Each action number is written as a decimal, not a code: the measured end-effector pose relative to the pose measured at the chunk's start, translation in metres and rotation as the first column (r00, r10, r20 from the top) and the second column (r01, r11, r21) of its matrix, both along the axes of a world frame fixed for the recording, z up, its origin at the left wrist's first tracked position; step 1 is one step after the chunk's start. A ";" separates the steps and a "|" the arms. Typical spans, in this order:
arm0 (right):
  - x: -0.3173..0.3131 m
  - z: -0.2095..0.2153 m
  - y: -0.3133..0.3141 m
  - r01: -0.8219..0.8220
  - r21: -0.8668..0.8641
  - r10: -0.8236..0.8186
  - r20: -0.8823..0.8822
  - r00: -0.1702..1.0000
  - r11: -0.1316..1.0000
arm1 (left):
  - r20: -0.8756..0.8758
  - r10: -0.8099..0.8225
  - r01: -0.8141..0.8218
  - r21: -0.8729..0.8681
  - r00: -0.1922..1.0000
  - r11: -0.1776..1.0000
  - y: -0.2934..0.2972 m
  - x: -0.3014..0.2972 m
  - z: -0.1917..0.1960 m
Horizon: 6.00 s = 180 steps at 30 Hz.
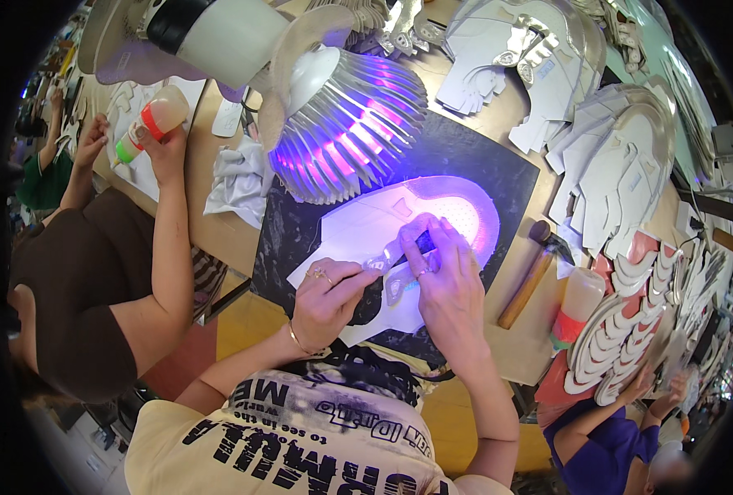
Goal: The person applies glue to a white decorative cutout and presses smaller pieces onto it under a UV lamp. They repeat this process with multiple pieces, smoothing each one into place on the work surface.
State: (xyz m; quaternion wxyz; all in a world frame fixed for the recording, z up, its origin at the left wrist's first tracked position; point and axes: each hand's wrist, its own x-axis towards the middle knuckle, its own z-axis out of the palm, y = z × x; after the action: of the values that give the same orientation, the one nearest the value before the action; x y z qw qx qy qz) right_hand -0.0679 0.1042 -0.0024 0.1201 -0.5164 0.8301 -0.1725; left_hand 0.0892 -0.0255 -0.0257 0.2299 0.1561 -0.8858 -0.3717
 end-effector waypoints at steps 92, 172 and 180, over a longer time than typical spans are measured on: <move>0.055 -0.011 -0.004 -0.024 -0.053 0.030 0.110 0.993 0.998 | 0.257 0.012 0.071 -0.312 0.966 0.947 -0.004 0.008 0.001; -0.014 0.016 -0.033 0.271 -0.005 -0.270 -0.116 0.956 0.963 | 0.254 -0.161 0.181 -0.058 0.954 0.982 -0.051 -0.052 0.014; -0.013 0.010 -0.037 0.333 0.010 -0.333 -0.013 0.943 0.943 | 0.349 -0.187 0.243 -0.126 0.918 0.962 -0.044 -0.051 0.015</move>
State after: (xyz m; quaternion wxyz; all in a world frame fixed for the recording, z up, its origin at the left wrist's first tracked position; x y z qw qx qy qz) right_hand -0.0813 0.0672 0.0081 0.0879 -0.3692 0.9070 -0.1824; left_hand 0.0381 -0.0697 -0.0109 0.0465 0.0985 -0.9515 -0.2877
